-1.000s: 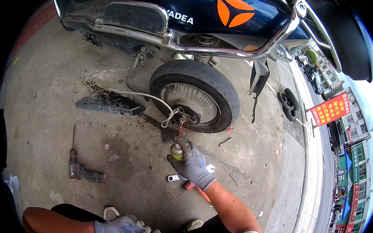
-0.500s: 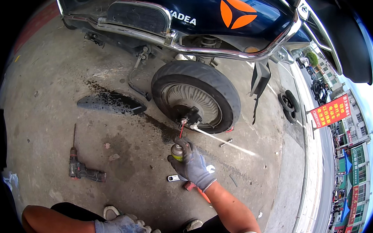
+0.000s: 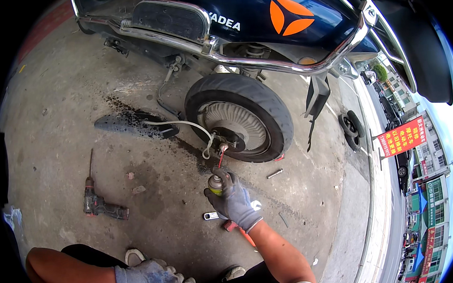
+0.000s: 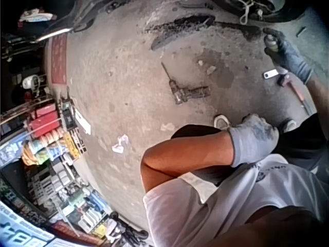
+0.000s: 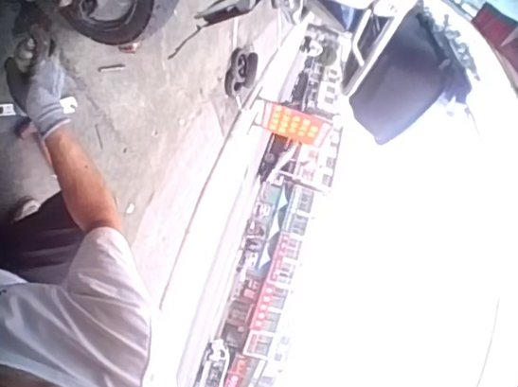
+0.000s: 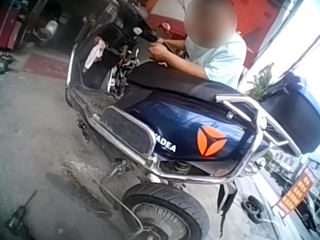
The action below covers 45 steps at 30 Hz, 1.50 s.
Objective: The person sprays lubricant on the rear brake assembly of a motorcycle, then uses a wrench and screwdriver to loosen and remove the brake cable and related components.
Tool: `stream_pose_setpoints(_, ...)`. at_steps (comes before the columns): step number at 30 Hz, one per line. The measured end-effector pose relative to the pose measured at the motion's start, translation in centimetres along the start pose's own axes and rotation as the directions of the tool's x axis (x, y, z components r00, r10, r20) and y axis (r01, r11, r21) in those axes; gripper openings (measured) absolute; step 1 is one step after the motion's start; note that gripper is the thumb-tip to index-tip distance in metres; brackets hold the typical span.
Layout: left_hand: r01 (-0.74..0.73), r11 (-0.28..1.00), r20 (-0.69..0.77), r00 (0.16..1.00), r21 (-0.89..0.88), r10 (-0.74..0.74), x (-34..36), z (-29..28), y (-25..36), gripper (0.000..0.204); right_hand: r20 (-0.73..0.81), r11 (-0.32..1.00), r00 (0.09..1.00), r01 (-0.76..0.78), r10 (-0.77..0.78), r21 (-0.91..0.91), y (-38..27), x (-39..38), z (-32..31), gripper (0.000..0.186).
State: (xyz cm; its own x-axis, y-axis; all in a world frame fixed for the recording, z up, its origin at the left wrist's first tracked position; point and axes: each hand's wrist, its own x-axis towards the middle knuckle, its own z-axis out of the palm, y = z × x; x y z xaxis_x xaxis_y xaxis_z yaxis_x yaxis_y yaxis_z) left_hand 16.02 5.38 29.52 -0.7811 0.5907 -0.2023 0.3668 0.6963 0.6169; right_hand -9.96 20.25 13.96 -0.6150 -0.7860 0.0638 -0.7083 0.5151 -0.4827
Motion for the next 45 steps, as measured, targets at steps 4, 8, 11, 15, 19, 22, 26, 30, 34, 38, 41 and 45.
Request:
stream_pose_setpoints(4, -0.002, 1.0, -0.002, 1.0, 0.01, 0.002, -0.12, -0.02, 0.04, 0.021, 0.001, 1.0, 1.0, 0.012, -0.012, 0.009, 0.04, 0.04, 0.02, 0.068)
stream_pose_setpoints(8, 0.002, 1.0, -0.01, 1.0, 0.007, -0.002, -0.2, -0.05, 0.06, 0.02, -0.001, 0.999, 1.0, 0.018, -0.018, 0.032, -0.02, 0.06, -0.08, 0.067)
stream_pose_setpoints(11, 0.003, 1.0, -0.002, 1.0, 0.002, -0.003, -0.17, 0.0, 0.07, 0.02, 0.008, 1.0, 1.0, -0.005, 0.005, 0.015, -0.04, 0.1, 0.09, 0.067)
stream_pose_setpoints(15, 0.006, 1.0, 0.033, 0.999, 0.001, -0.006, -0.06, -0.17, 0.1, 0.02, 0.009, 1.0, 1.0, -0.006, 0.006, 0.002, -0.2, 0.13, -0.01, 0.067)
stream_pose_setpoints(19, -0.002, 1.0, -0.007, 1.0, 0.012, 0.002, -0.23, 0.15, 0.1, 0.02, 0.004, 1.0, 1.0, 0.012, -0.012, 0.009, 0.19, 0.1, 0.17, 0.068)
stream_pose_setpoints(22, -0.008, 1.0, -0.027, 1.0, 0.008, 0.008, -0.43, 0.17, 0.08, 0.019, 0.015, 0.999, 0.999, 0.037, -0.037, 0.003, -0.06, 0.21, 0.05, 0.069)
stream_pose_setpoints(26, -0.016, 1.0, 0.002, 1.0, -0.008, 0.016, -0.29, -0.11, -0.05, 0.019, -0.006, 1.0, 1.0, 0.018, -0.018, 0.011, -0.06, 0.13, 0.09, 0.067)
stream_pose_setpoints(30, -0.008, 1.0, -0.032, 0.999, 0.0, 0.008, -0.36, 0.26, 0.02, 0.019, 0.001, 1.0, 1.0, -0.011, 0.011, 0.023, -0.24, 0.16, 0.13, 0.066)
stream_pose_setpoints(34, -0.013, 1.0, -0.045, 0.999, 0.003, 0.013, -0.39, 0.21, 0.02, 0.019, -0.028, 1.0, 0.999, 0.021, -0.021, 0.016, 0.09, 0.07, 0.16, 0.067)
stream_pose_setpoints(38, -0.006, 1.0, -0.005, 1.0, 0.014, 0.006, -0.31, -0.1, 0.02, 0.019, -0.021, 1.0, 1.0, 0.011, -0.01, 0.026, 0.32, 0.08, 0.46, 0.068)
stream_pose_setpoints(41, 0.0, 1.0, 0.012, 1.0, 0.025, 0.0, -0.29, -0.16, 0.03, 0.02, -0.014, 1.0, 1.0, 0.003, -0.003, 0.02, 0.15, 0.13, 0.39, 0.068)
stream_pose_setpoints(45, 0.007, 1.0, 0.024, 1.0, 0.025, -0.007, -0.19, -0.09, 0.1, 0.02, -0.019, 0.998, 0.998, 0.06, -0.06, 0.0, 0.1, 0.06, 0.14, 0.069)
